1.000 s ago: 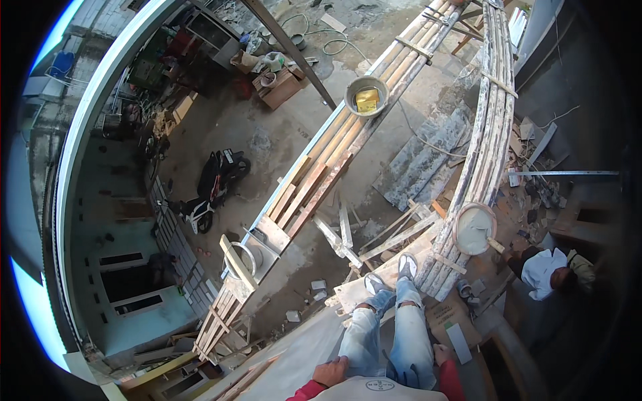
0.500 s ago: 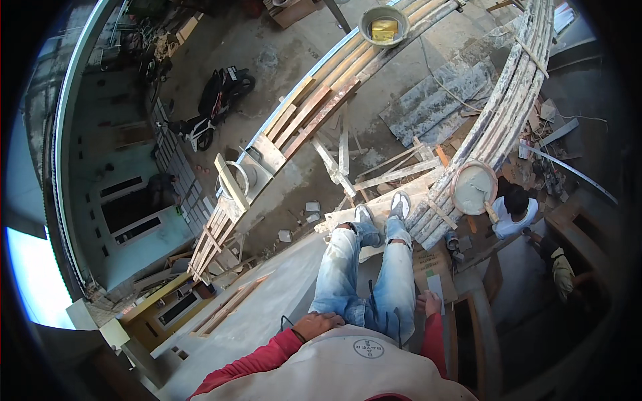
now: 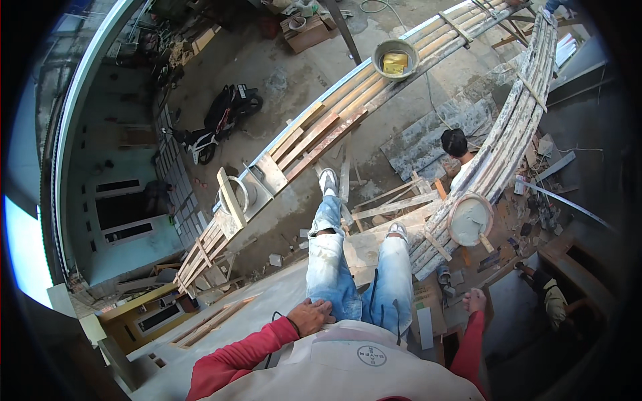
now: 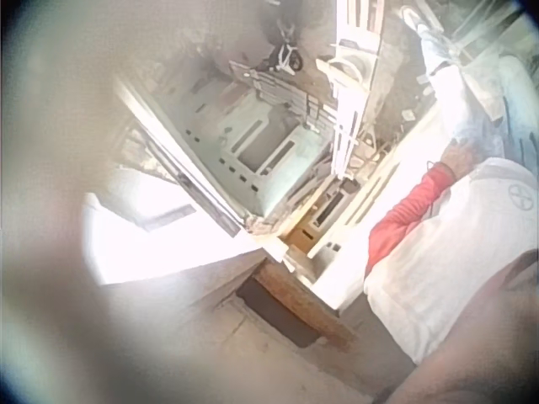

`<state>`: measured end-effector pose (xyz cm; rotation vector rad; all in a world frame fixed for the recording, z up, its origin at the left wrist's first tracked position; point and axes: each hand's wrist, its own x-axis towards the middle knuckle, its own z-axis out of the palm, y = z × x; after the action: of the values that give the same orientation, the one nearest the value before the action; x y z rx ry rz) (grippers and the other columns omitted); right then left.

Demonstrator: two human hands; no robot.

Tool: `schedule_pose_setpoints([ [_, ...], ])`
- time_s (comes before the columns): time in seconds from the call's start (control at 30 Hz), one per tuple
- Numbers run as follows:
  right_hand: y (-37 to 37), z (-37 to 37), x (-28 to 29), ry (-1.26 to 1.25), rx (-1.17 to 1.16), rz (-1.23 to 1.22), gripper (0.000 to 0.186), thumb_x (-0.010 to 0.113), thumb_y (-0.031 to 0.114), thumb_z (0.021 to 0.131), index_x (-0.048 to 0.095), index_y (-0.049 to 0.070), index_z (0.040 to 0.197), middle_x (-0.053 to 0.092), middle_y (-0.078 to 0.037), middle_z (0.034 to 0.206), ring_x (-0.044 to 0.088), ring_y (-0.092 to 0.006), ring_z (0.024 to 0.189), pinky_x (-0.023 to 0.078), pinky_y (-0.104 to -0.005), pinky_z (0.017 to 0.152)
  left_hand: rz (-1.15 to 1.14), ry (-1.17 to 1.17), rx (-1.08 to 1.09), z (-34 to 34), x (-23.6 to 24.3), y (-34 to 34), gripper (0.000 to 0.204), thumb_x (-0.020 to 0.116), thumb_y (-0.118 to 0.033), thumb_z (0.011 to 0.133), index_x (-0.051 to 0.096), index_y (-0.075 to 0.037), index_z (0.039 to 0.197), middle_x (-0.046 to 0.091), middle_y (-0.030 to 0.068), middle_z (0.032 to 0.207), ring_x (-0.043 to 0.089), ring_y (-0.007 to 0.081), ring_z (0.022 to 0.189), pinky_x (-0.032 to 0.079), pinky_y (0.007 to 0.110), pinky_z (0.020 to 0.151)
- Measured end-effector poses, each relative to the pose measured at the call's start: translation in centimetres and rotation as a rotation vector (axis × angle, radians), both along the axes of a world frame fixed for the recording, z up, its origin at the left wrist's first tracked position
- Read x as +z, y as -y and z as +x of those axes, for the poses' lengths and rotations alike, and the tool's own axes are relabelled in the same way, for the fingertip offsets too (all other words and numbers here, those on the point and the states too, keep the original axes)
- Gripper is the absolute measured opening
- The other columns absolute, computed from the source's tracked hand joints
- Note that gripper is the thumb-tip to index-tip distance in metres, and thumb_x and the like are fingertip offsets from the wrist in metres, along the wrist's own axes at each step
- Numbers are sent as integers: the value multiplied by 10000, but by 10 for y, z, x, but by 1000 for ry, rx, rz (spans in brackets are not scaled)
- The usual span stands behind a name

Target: The person mixes mortar in a bucket with a trowel, spreads the mortar along a metal strip using the trowel, and presses the metal strip against an overhead concrete edge by hand.

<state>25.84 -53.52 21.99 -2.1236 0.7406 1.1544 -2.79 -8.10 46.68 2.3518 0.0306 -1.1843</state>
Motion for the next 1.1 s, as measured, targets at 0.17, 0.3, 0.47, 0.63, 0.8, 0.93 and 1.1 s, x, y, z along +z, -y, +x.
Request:
schedule_pose_setpoints([
  [0.17, -34, 16, -31, 75, -88, 80, 255, 499, 334, 953, 577, 143, 1103, 639, -8, 859, 603, -101, 613, 465, -268, 450, -135, 145, -87, -2, -13, -22, 219, 467, -250, 888, 588, -102, 995, 472, 78, 1064, 485, 211, 1051, 439, 384, 789],
  [0.3, -99, -12, -14, -13, 97, 138, 239, 506, 322, 949, 570, 123, 1065, 641, -26, 851, 614, -111, 608, 471, -267, 444, -212, 118, -14, 4, 11, -48, 223, 457, -240, 891, 566, -70, 985, 460, 94, 1073, 469, 228, 1044, 442, 398, 793],
  [0.47, -96, -61, -57, -57, 185, 159, 187, 480, 254, 948, 525, 76, 982, 619, -62, 734, 579, -152, 475, 459, -310, 363, -376, -49, 145, -10, 6, -71, 343, 436, -224, 913, 505, 10, 1155, 477, 176, 1176, 469, 338, 1205, 419, 521, 976],
  [0.63, -74, -80, -96, -104, 433, 155, 421, 555, 326, 925, 527, 41, 1234, 654, -129, 1020, 637, -201, 845, 508, -371, 759, -432, -262, 535, -4, -34, -89, 332, 421, -316, 975, 531, -104, 1204, 533, 133, 1191, 565, 340, 1088, 460, 474, 890],
  [0.8, -114, -85, -69, 25, 236, 266, 136, 490, 196, 941, 517, 64, 964, 622, -83, 702, 580, -168, 453, 442, -323, 337, -111, 40, 753, 26, -53, -168, 431, 442, -535, 947, 617, -142, 922, 636, 127, 826, 625, 353, 789, 478, 466, 695],
  [0.93, -164, -76, -3, 59, 247, 304, 267, 529, 292, 952, 613, 57, 1045, 642, -46, 853, 605, -134, 724, 501, -289, 647, 377, 410, 878, 56, -41, -308, 408, 547, -444, 917, 606, -86, 730, 574, 116, 568, 591, 350, 547, 453, 419, 507],
  [1.1, -158, -83, 40, 75, 356, 95, 237, 554, 297, 942, 650, 80, 945, 612, -15, 798, 588, -122, 696, 490, -279, 587, 605, 980, 1017, 115, 31, -539, 239, 530, -122, 908, 564, -142, 1143, 707, 49, 844, 679, 276, 744, 514, 371, 656],
])
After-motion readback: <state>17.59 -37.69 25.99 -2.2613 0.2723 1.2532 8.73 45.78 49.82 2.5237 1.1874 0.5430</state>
